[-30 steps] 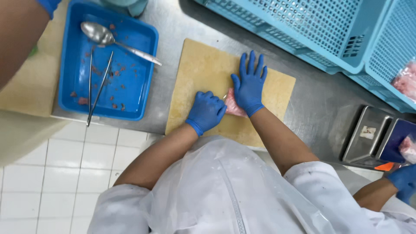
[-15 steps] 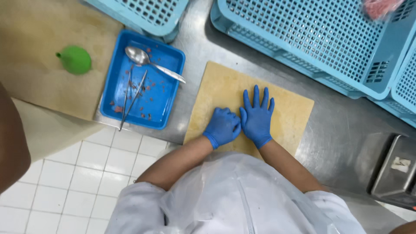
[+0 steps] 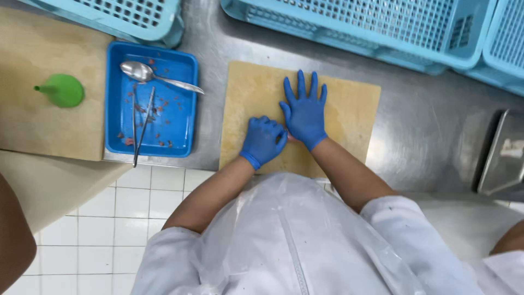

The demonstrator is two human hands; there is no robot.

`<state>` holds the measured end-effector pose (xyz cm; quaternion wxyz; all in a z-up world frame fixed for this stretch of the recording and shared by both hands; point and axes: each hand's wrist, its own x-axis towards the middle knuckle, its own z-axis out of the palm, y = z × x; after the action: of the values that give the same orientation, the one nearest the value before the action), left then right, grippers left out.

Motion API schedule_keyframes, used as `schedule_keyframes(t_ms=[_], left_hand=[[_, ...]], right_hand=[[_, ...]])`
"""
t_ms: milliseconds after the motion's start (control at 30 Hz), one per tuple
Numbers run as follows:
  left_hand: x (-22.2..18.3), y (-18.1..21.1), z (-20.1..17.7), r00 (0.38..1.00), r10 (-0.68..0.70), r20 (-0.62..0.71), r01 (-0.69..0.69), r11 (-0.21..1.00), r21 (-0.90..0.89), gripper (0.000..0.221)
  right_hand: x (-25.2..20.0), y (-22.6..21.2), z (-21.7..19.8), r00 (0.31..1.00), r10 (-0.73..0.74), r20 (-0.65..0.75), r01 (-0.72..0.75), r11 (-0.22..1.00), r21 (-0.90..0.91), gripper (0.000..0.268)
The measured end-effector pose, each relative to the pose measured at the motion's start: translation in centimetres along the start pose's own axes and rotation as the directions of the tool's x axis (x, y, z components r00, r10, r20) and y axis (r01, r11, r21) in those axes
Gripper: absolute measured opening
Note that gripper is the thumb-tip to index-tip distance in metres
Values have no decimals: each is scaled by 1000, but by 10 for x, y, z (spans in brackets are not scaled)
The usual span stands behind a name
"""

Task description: The person places portions of ground meat into plastic bags and seals them using a small green funnel-like tool.

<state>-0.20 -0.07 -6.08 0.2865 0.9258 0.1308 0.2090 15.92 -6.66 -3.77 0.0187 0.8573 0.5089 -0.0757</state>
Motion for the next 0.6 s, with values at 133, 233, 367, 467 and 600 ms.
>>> schedule_keyframes(t_ms=[133, 233, 367, 467, 600], left_hand=[[5, 2, -1, 1000, 11, -7, -11, 1000, 16, 12], [5, 2, 4, 1000, -4, -3, 4, 1000, 9, 9], [6, 3, 3, 997, -59, -44, 60, 998, 17, 7], [4, -1, 7, 996, -63, -61, 63, 998, 8, 10], [-2, 6, 2, 992, -95, -86, 90, 994, -69, 17]], right_hand=[[-1, 17, 0, 999, -3, -47, 8, 995, 96, 69], [-13, 27, 2, 999, -3, -46, 9, 991, 137, 68], [-18, 18, -7, 996, -85, -17, 86, 994, 68, 62], [-17, 28, 4, 986, -116, -123, 135, 979, 155, 65], [-60, 88, 34, 947, 167, -276, 97, 668, 738, 63]])
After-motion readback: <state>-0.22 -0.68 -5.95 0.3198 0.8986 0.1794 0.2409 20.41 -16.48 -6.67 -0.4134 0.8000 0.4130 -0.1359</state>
